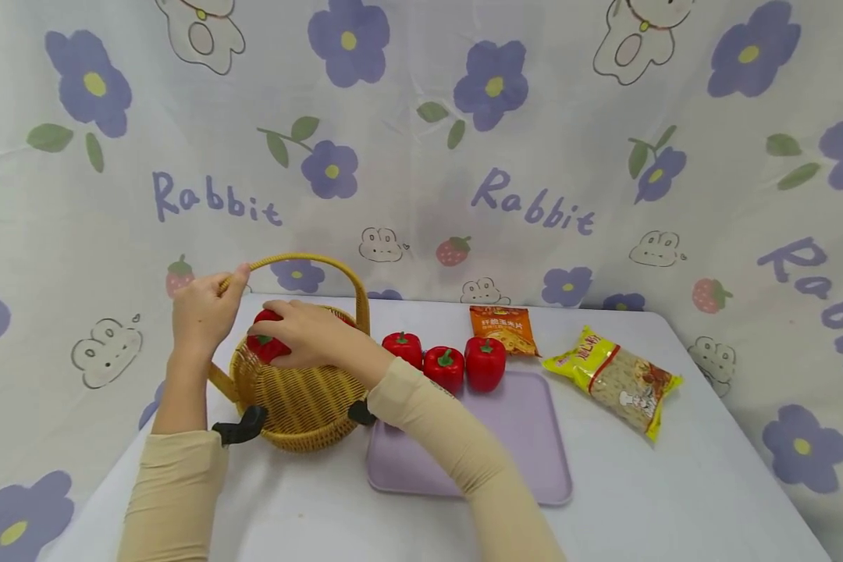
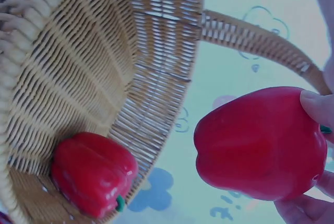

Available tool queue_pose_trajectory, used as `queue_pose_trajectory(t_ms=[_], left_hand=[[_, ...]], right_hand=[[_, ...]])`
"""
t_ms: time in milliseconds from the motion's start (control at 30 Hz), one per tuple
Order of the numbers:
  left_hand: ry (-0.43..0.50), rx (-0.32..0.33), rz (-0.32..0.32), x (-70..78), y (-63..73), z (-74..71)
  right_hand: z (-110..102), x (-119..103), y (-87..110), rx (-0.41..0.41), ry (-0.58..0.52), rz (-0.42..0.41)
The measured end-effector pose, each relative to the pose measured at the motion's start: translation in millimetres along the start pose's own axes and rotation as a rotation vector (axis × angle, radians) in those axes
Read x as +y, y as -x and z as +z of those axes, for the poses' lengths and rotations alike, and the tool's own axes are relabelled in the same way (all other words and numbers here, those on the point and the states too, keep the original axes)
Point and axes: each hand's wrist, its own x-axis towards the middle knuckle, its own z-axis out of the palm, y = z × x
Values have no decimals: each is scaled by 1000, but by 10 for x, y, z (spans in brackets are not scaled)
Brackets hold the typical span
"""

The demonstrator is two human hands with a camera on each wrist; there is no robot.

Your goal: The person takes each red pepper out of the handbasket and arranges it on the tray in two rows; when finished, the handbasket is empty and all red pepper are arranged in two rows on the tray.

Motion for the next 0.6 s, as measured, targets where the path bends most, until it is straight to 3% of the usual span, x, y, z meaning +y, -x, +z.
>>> queue_pose_trajectory(t_ms=[167, 600], left_hand=[[-4, 4, 13, 10, 1, -6], [-7, 17, 8, -10, -4, -6]], right_hand=[[-124, 9, 235, 18, -64, 19], [-294, 143, 884, 72, -128, 170]])
